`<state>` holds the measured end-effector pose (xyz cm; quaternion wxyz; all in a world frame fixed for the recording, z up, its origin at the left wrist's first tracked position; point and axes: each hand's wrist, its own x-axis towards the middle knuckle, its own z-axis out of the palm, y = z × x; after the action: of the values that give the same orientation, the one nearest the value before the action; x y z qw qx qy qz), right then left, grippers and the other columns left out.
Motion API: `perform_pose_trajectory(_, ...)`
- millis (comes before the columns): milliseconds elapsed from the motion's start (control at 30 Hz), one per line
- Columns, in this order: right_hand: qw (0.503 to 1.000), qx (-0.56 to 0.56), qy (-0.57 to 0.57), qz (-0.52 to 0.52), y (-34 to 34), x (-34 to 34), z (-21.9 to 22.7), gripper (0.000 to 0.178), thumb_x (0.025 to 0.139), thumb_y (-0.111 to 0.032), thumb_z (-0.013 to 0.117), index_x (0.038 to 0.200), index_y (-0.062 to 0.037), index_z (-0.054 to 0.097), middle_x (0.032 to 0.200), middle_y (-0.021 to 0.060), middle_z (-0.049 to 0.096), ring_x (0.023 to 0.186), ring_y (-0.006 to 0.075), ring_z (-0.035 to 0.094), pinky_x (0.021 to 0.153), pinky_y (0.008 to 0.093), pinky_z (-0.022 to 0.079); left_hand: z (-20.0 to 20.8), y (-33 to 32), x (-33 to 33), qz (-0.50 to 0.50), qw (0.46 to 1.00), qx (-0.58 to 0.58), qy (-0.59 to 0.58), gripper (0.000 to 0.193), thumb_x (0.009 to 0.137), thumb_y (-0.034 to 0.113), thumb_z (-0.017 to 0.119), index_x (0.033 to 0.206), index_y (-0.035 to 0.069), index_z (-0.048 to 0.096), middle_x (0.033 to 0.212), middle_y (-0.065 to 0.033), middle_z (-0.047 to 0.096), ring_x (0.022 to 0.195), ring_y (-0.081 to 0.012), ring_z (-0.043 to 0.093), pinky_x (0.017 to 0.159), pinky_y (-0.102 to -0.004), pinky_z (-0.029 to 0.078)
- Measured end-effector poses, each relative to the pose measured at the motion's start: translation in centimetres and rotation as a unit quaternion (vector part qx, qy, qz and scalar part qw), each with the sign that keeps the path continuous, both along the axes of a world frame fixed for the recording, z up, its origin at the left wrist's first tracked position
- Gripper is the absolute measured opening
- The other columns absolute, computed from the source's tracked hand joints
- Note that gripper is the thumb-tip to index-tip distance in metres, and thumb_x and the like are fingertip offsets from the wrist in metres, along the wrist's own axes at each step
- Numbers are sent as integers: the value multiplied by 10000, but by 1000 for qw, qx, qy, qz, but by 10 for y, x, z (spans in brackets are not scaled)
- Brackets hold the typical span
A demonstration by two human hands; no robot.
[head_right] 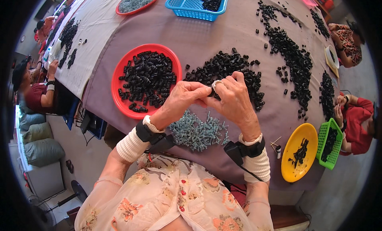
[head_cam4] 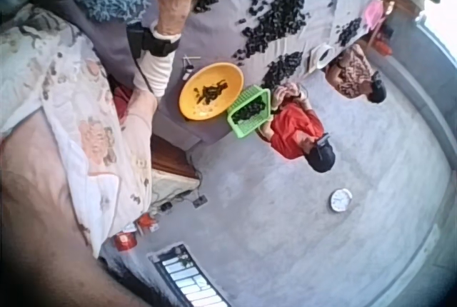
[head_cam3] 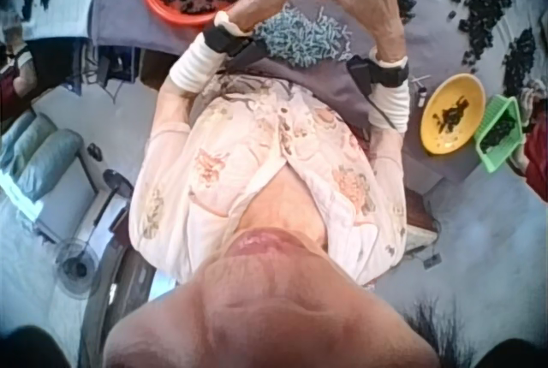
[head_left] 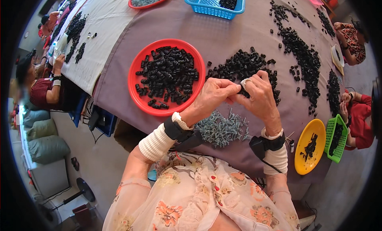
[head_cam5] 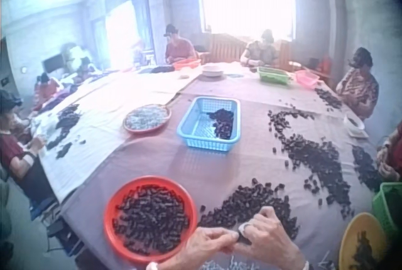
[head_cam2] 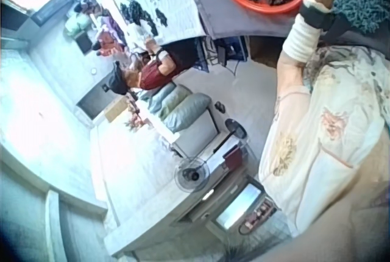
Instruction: Manually assembling small black plastic or rubber components at a production table.
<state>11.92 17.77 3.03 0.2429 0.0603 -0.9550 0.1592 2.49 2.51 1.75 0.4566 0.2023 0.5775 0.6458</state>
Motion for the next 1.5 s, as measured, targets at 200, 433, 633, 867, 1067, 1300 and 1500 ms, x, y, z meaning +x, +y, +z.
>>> perform_pose_trajectory(200, 1000, -1, -10, 13, 0, -4, 3, 299, 702, -273, 752, 744, -27, 587, 667, 76, 570, 650, 240, 552, 747, 383, 392, -4, -4, -1, -8, 999, 21, -25, 245, 913, 189, 585, 967, -40, 653, 853, -56, 653, 754, -122, 628, 722, -263, 531)
perform_pose_trajectory(433, 989, -65, -39, -123, 19, 0, 4, 341, 745, -294, 732, 805, 15, 601, 717, 129, 595, 703, 297, 568, 681, 371, 402, -18, -23, -30, 163, 978, 45, -123, 226, 933, 184, 544, 987, -17, 630, 913, -104, 669, 775, -173, 658, 703, -294, 550)
perform_pose_trajectory(633, 984, -91, -74, -132, 35, 21, -28, 209, 775, -179, 699, 806, 0, 595, 747, 119, 599, 685, 314, 581, 624, 386, 434, -48, -70, -81, 307, 942, 48, -129, 209, 942, 181, 530, 1002, -8, 597, 948, -121, 654, 867, -238, 657, 750, -351, 556)
perform_pose_trajectory(867, 969, -135, -100, -179, 40, 39, -36, 165, 773, -141, 688, 847, -15, 612, 778, 134, 609, 685, 339, 598, 595, 400, 470, -56, -98, -110, 387, 908, 76, -142, 234, 947, 193, 530, 1020, -26, 570, 959, -155, 644, 920, -291, 643, 801, -382, 548)
perform_pose_trajectory(1067, 972, -101, -106, -186, 48, 54, -46, 187, 761, -146, 694, 907, -39, 646, 821, 124, 638, 708, 331, 611, 617, 397, 490, -46, -116, -106, 358, 924, -7, -138, 303, 930, 336, 578, 933, 36, 614, 801, -66, 644, 726, -158, 630, 652, -284, 540)
perform_pose_trajectory(1300, 983, 18, -139, -122, 14, 31, -55, 202, 728, -213, 724, 823, -66, 623, 760, 85, 638, 678, 283, 618, 602, 383, 469, -17, -64, -52, 211, 974, 23, -74, 204, 936, 225, 573, 943, 29, 629, 771, -47, 644, 660, -125, 617, 607, -259, 522)
perform_pose_trajectory(1500, 973, 75, -165, -141, 6, 28, -63, 184, 744, -220, 706, 769, -81, 589, 697, 67, 626, 661, 255, 616, 632, 374, 439, -18, -29, -20, 114, 993, 11, -30, 163, 913, 186, 606, 928, 29, 645, 775, -35, 660, 659, -95, 619, 604, -223, 507)
